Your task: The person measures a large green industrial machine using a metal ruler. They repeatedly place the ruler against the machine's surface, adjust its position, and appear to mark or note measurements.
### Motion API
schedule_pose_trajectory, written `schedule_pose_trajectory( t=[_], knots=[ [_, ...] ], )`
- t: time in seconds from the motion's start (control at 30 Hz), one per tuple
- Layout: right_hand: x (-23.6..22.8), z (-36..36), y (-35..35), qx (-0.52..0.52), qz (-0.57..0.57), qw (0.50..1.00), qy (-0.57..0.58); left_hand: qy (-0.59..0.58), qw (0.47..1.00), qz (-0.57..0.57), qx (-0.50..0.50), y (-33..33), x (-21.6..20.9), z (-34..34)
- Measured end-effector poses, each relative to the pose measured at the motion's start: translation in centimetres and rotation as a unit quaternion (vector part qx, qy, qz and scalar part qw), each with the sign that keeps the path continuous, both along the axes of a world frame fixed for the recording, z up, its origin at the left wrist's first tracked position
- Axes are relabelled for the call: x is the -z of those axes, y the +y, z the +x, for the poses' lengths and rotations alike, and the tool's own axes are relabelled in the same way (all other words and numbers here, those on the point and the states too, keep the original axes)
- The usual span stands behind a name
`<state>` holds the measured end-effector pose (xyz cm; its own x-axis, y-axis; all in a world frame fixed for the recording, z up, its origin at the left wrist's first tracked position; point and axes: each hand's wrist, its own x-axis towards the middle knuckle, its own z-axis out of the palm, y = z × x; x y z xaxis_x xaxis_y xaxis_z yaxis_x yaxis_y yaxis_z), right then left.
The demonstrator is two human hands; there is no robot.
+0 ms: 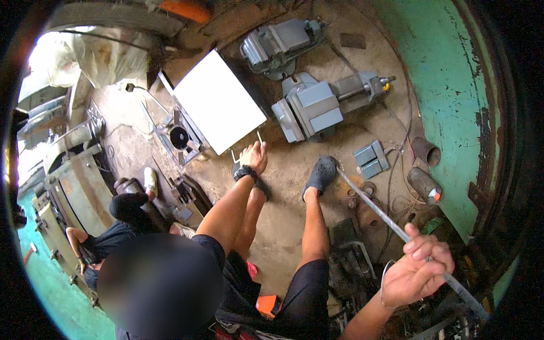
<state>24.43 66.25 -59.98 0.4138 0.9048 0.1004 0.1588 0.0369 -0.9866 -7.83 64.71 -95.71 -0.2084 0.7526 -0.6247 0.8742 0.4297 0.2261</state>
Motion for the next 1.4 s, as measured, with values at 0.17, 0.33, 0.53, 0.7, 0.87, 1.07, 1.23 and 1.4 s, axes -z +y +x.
schedule_pose_trajectory(
  t=[0.17, 0.33, 0.53, 0.7, 0.87, 1.07, 1.23, 1.4],
  knots=[
    [-1.5, 1.0, -2.1, -0.01, 0.004, 1.0, -0.017, -0.064, 0.995, -0.073, -0.007, 1.9, -0.9, -2.6],
    [-2.7, 1.0, -2.9, -0.018, -0.013, 1.0, -0.012, -0.1, 0.994, -0.021, -0.048, 2.0, 2.3, -5.0],
    [-2.4, 0.7, -2.5, -0.034, -0.014, 0.999, -0.004, -0.086, 0.994, -0.061, -0.034, 4.4, -1.2, -5.7],
    [-3.2, 0.2, -1.4, -0.047, -0.012, 0.999, -0.023, -0.075, 0.992, -0.087, -0.054, 4.3, -3.6, -6.5],
    [-2.9, 0.3, -1.8, -0.043, -0.021, 0.998, -0.041, 0.045, 0.999, -0.022, -0.014, 5.9, -9.3, -5.1],
    [-3.8, -0.5, -0.9, -0.079, -0.008, 0.997, 0.006, 0.065, 0.996, -0.068, -0.009, 1.6, -10.5, -5.2],
    [-4.9, -0.8, -1.3, -0.078, 0.003, 0.997, -0.016, 0.007, 0.998, -0.035, 0.056, -4.6, -12.2, -2.5],
    [-5.8, -0.8, -2.2, -0.09, 0.012, 0.996, -0.022, -0.033, 0.979, -0.16, 0.124, -11.0, -12.8, -1.1]
  ],
)
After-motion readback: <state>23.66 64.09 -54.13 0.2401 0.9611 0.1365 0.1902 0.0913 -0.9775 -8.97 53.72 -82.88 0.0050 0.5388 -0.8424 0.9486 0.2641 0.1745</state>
